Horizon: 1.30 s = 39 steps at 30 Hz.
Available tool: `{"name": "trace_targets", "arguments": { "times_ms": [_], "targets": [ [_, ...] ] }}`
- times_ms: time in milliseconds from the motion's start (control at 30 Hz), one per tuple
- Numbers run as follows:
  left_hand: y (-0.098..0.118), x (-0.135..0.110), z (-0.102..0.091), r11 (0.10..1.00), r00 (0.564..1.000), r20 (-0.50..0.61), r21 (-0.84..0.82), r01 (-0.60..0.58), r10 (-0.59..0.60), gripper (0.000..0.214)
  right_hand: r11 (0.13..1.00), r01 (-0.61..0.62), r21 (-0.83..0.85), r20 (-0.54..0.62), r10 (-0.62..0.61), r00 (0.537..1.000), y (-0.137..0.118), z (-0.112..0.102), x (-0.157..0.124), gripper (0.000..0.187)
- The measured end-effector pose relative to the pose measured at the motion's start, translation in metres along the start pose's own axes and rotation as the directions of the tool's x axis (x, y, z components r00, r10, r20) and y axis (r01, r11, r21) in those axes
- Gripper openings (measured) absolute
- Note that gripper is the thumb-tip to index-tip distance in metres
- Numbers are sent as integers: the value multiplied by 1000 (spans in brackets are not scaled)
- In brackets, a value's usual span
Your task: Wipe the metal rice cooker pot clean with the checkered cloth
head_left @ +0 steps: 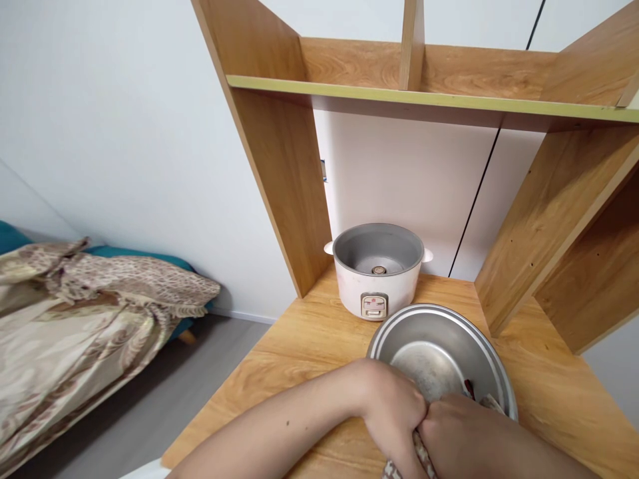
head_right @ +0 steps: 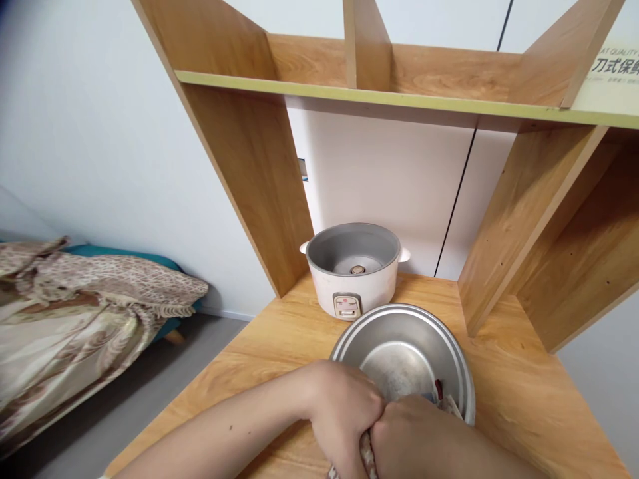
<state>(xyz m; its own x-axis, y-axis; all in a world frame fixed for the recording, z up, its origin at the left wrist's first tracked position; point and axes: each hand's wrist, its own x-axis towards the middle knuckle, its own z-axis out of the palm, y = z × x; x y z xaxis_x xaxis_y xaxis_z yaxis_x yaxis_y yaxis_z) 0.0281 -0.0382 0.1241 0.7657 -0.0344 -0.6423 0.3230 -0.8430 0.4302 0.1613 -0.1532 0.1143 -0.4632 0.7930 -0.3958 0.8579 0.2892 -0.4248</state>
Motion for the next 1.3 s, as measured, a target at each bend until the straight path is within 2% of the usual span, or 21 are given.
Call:
{"name": "trace_targets", "arguments": {
  "times_ms": [233, 367, 467, 567, 700, 800, 933, 1300],
  "targets": [
    [1, -1, -1, 1000, 1000, 11, -17, -1, 2, 66, 999, -23, -23, 39, 24, 999, -5, -4, -1, 32],
    [0, -1, 1, 1000, 1000, 0, -22, -4, 4, 65, 999, -36, 10, 15, 36, 999, 8, 10, 4, 34],
    [-1, 0, 1, 1000, 1000, 3, -17, -11, 11, 65, 996, 35, 82, -14, -34, 999, 22, 24, 9, 33],
    [0, -1, 0, 1000, 1000, 17, -12, -10, 10, 66, 993, 59, 105, -41, -55, 998, 29, 31, 12, 33],
    [2, -2, -1, 1000, 1000, 14, -18, -8, 8, 67, 998, 51, 37, -26, -50, 998, 21, 23, 9, 31],
    [3, -2, -1, 1000, 1000, 13, -18, 3, -3, 67, 999, -8, -35, -12, 8, 1000, 6, 8, 4, 31],
    [2, -3, 0, 1000, 1000, 1, -22, -1, 1, 66, 996, -55, -76, 76, 60, 995, -8, -5, 1, 33],
    [3, -4, -1, 999, 1000, 7, -33, -9, 10, 64, 996, 40, 82, -29, -38, 999, 16, 19, 7, 35]
  ]
}}
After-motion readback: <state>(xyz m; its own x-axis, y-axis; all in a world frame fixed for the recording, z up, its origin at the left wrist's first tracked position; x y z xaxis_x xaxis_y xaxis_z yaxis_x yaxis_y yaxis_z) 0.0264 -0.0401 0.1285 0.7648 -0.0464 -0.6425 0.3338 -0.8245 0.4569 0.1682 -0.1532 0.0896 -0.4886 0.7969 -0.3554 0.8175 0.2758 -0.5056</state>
